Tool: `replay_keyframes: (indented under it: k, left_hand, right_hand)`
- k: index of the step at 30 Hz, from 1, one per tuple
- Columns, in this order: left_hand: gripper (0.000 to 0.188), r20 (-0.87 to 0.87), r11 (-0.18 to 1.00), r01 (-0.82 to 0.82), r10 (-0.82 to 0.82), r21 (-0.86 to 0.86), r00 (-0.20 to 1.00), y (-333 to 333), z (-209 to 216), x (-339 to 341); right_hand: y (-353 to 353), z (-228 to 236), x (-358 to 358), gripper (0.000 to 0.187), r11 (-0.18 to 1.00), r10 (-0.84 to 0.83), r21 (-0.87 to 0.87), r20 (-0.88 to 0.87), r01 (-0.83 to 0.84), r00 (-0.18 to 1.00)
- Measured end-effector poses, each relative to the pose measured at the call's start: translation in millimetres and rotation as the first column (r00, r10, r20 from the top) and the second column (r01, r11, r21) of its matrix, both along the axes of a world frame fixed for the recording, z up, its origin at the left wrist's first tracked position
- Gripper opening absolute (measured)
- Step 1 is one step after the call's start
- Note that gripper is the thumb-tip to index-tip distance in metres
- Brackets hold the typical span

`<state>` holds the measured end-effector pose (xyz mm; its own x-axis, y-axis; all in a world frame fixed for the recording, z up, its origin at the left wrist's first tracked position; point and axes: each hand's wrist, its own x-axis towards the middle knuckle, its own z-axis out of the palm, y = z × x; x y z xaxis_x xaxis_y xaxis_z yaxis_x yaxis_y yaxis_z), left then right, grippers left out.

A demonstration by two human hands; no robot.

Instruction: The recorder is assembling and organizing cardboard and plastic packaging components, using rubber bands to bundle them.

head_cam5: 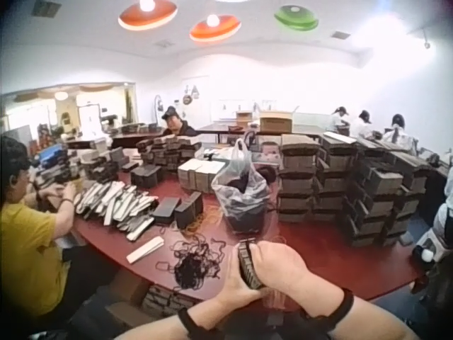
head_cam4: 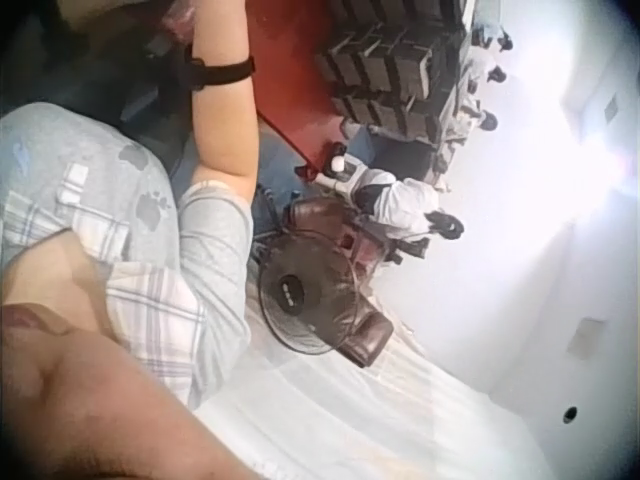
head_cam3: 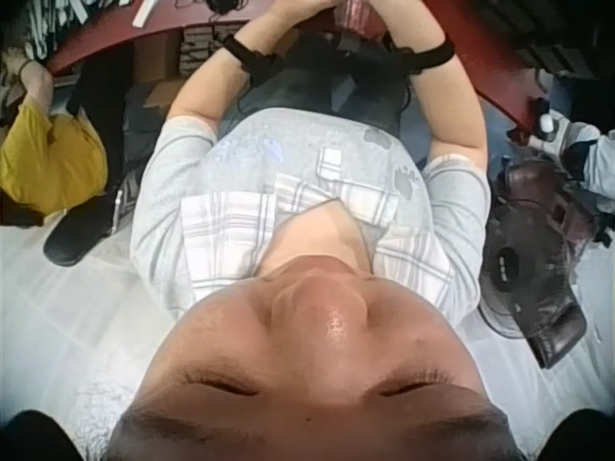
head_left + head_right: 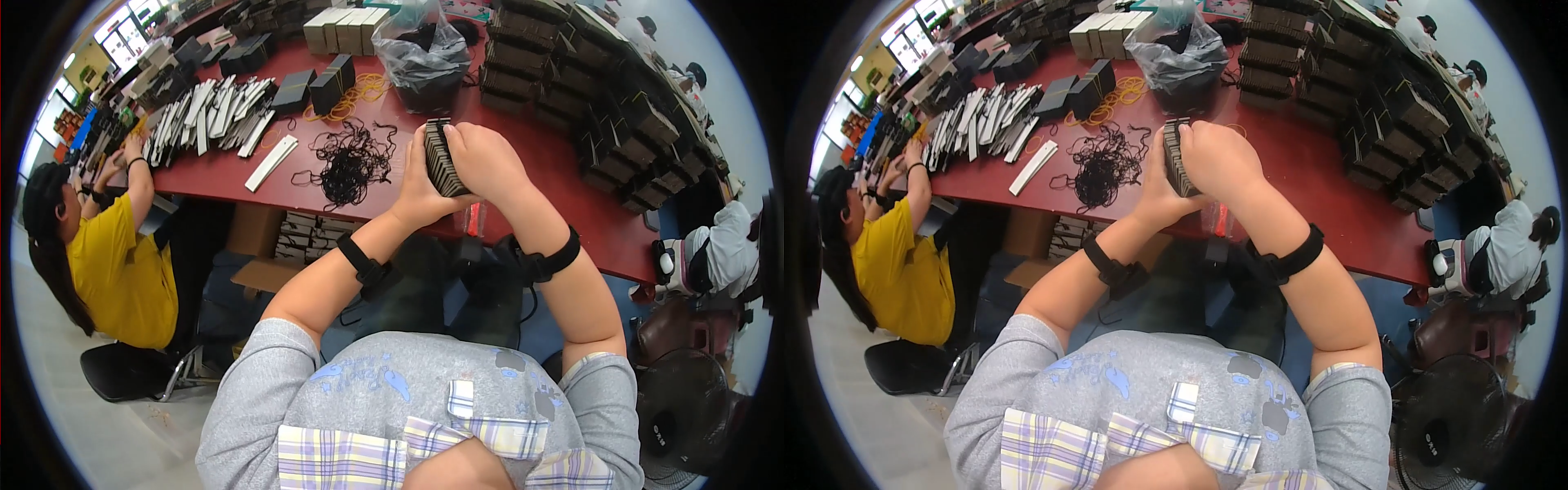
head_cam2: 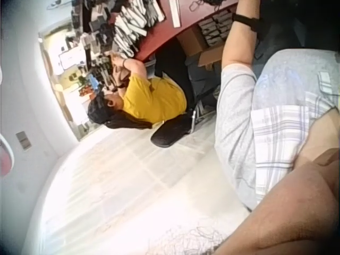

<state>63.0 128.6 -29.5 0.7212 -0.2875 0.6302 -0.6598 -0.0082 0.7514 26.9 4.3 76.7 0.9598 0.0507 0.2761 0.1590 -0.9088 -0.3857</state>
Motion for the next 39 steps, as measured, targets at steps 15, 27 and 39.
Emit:
replay_keyframes:
  k: [15, 27, 39]
  left_hand:
    - [0.139, 0.143, 0.995, -0.086, 0.078, 0.049, 0.987, -4.3, -6.9, -0.3]
    - [0.141, 0.116, 0.987, -0.115, 0.102, 0.112, 0.988, -5.3, -5.7, -1.0]
    - [0.137, 0.106, 0.981, -0.152, 0.140, 0.118, 0.984, -8.6, -2.7, 7.8]
  right_hand:
    - [-3.5, 4.6, 28.5, 0.031, 0.978, -0.125, 0.164, -0.020, 0.126, 0.992]
    - [-8.1, -7.8, 45.6, 0.030, 0.839, 0.188, -0.520, 0.000, -0.161, 0.982]
    - [-4.4, -10.4, 64.4, 0.048, 0.931, -0.128, -0.353, -0.063, 0.098, 0.990]
